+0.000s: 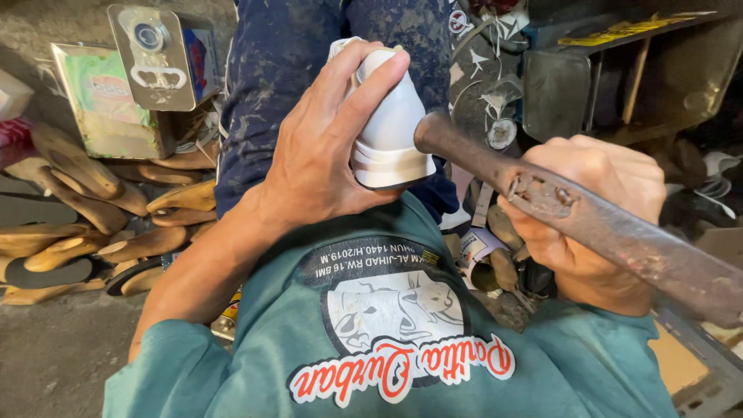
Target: The person holds a white shoe on their lap and uses a hammer to repeatedly strike the heel and sole areas. They rotate the shoe to access different sides and occasionally inspect the shoe with their hands.
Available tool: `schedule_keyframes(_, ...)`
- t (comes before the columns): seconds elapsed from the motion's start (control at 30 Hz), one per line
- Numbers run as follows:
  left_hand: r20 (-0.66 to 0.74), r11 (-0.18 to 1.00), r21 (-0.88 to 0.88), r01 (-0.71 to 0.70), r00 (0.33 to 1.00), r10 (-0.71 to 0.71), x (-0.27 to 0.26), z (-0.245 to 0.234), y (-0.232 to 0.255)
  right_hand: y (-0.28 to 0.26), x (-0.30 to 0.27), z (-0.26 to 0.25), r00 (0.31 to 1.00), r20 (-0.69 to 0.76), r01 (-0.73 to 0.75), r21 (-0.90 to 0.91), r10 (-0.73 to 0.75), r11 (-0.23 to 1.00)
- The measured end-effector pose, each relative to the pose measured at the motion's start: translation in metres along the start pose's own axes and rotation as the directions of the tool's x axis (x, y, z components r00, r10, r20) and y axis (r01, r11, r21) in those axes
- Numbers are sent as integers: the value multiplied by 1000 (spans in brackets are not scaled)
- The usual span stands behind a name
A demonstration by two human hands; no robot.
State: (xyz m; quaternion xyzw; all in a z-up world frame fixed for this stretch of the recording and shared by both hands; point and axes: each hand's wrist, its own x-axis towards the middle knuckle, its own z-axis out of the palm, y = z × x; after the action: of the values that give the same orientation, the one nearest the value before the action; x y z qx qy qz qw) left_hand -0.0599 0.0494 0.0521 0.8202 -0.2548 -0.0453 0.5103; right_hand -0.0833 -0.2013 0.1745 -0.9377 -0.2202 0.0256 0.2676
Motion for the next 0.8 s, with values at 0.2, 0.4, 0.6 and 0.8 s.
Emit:
schedule_keyframes(0.2, 13, 999, 10, -52, 999, 52, 3, 3, -5, -4, 22, -3, 969, 229, 110, -86, -87, 990)
schedule_keyframes(0.4, 7, 999, 10, -33, 999, 33, -1, 3, -8, -3, 18, 3, 994, 88, 70, -4, -69, 998)
schedule_keyframes(0.6, 7, 999, -19, -43, 999, 44, 1, -2, -8, -6, 27, 0, 999, 45, 15, -204, -6, 979)
schedule_keyframes(0.8, -3, 998, -48, -47, 999, 47, -6, 5, -14, -2, 33, -5, 981, 191, 44, -67, -31, 997)
